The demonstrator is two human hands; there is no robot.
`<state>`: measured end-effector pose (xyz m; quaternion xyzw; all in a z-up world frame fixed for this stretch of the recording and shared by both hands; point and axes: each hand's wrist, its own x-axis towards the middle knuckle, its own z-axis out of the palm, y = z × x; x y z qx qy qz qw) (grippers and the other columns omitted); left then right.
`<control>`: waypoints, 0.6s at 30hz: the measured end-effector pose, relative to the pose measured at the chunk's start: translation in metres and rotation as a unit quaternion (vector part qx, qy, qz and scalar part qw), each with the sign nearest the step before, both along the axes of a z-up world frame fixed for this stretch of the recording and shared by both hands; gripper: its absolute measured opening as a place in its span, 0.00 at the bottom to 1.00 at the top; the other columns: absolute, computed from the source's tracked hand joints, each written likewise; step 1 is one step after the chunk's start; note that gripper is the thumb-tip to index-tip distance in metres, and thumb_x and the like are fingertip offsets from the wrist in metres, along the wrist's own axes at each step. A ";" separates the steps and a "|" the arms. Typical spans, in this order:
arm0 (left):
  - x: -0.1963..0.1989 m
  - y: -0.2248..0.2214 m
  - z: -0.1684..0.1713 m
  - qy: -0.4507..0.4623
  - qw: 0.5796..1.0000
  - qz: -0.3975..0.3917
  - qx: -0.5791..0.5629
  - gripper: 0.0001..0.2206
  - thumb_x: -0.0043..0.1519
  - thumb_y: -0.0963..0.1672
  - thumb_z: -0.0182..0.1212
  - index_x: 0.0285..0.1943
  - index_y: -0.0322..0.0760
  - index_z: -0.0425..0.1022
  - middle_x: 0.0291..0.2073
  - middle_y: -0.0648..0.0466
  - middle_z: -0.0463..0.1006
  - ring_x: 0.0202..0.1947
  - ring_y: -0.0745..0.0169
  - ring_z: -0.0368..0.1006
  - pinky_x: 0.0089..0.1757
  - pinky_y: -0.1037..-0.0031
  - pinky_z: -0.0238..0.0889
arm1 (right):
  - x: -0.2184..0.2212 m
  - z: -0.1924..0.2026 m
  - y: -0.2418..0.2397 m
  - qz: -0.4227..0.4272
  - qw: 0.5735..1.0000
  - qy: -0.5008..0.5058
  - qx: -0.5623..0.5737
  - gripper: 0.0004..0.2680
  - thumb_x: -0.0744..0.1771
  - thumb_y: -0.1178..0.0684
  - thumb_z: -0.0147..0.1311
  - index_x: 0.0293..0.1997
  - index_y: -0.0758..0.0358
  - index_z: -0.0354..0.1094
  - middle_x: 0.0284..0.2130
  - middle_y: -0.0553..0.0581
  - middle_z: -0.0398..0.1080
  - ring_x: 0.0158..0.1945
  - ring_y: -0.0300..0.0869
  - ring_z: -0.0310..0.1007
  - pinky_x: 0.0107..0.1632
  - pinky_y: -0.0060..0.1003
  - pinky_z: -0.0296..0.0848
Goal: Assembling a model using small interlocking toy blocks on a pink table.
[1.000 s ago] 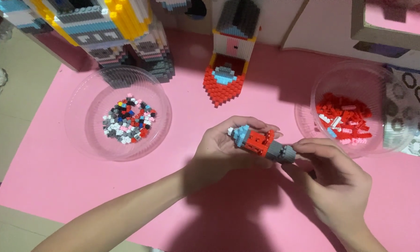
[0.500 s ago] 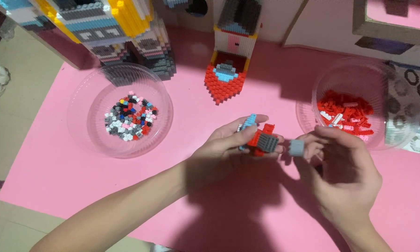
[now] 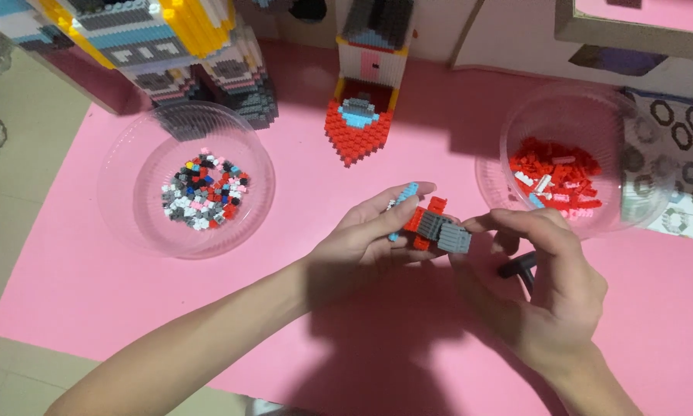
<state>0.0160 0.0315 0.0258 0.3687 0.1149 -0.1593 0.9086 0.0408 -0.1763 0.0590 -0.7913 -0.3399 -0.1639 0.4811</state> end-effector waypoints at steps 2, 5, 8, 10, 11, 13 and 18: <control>-0.001 0.000 0.013 0.010 0.998 -0.017 0.062 0.26 0.66 0.51 0.57 0.74 0.41 0.68 0.50 0.43 0.81 0.42 0.55 0.81 0.46 0.75 0.75 | 0.001 -0.002 0.002 0.000 1.000 -0.028 0.010 0.17 0.65 0.67 0.69 0.56 0.70 0.64 0.43 0.63 0.76 0.38 0.41 0.69 0.35 0.29 0.71; -0.001 0.001 0.013 0.017 0.998 -0.018 0.052 0.25 0.66 0.51 0.57 0.72 0.41 0.69 0.52 0.44 0.79 0.42 0.55 0.81 0.48 0.77 0.75 | 0.003 -0.005 0.000 0.010 1.000 -0.018 0.020 0.16 0.65 0.68 0.67 0.55 0.71 0.64 0.43 0.64 0.76 0.39 0.42 0.69 0.31 0.29 0.68; -0.002 0.000 0.022 0.035 0.996 -0.020 0.074 0.27 0.64 0.52 0.58 0.73 0.43 0.69 0.53 0.48 0.78 0.39 0.61 0.78 0.47 0.79 0.75 | 0.006 -0.001 0.002 0.013 0.999 -0.037 -0.004 0.13 0.64 0.66 0.70 0.50 0.73 0.69 0.35 0.62 0.71 0.37 0.45 0.69 0.28 0.30 0.64; 0.000 -0.002 0.009 0.016 0.998 -0.009 0.064 0.26 0.65 0.50 0.58 0.72 0.41 0.68 0.57 0.47 0.78 0.43 0.54 0.80 0.49 0.75 0.75 | 0.009 0.002 0.003 0.039 0.997 -0.060 -0.009 0.11 0.64 0.65 0.69 0.48 0.74 0.71 0.38 0.65 0.74 0.36 0.46 0.70 0.37 0.36 0.67; 0.002 -0.003 0.003 -0.005 0.999 0.001 0.054 0.25 0.66 0.49 0.58 0.72 0.39 0.67 0.62 0.45 0.78 0.46 0.47 0.81 0.51 0.71 0.75 | 0.011 0.002 0.004 0.062 0.994 -0.084 -0.014 0.09 0.65 0.64 0.69 0.45 0.75 0.72 0.41 0.68 0.77 0.34 0.47 0.72 0.47 0.42 0.71; -0.001 -0.001 0.014 0.001 0.998 0.006 0.057 0.24 0.65 0.48 0.59 0.71 0.39 0.68 0.58 0.43 0.79 0.48 0.49 0.80 0.53 0.66 0.76 | 0.009 0.002 0.004 0.055 0.995 -0.077 -0.020 0.10 0.64 0.64 0.71 0.45 0.75 0.73 0.40 0.67 0.77 0.34 0.46 0.72 0.44 0.39 0.72; -0.002 -0.002 0.013 -0.014 0.998 0.034 0.060 0.23 0.64 0.45 0.61 0.68 0.35 0.67 0.55 0.40 0.80 0.50 0.49 0.80 0.58 0.57 0.76 | 0.012 0.000 0.004 0.036 0.996 -0.060 -0.054 0.10 0.65 0.63 0.71 0.48 0.74 0.74 0.42 0.66 0.78 0.39 0.48 0.74 0.42 0.36 0.72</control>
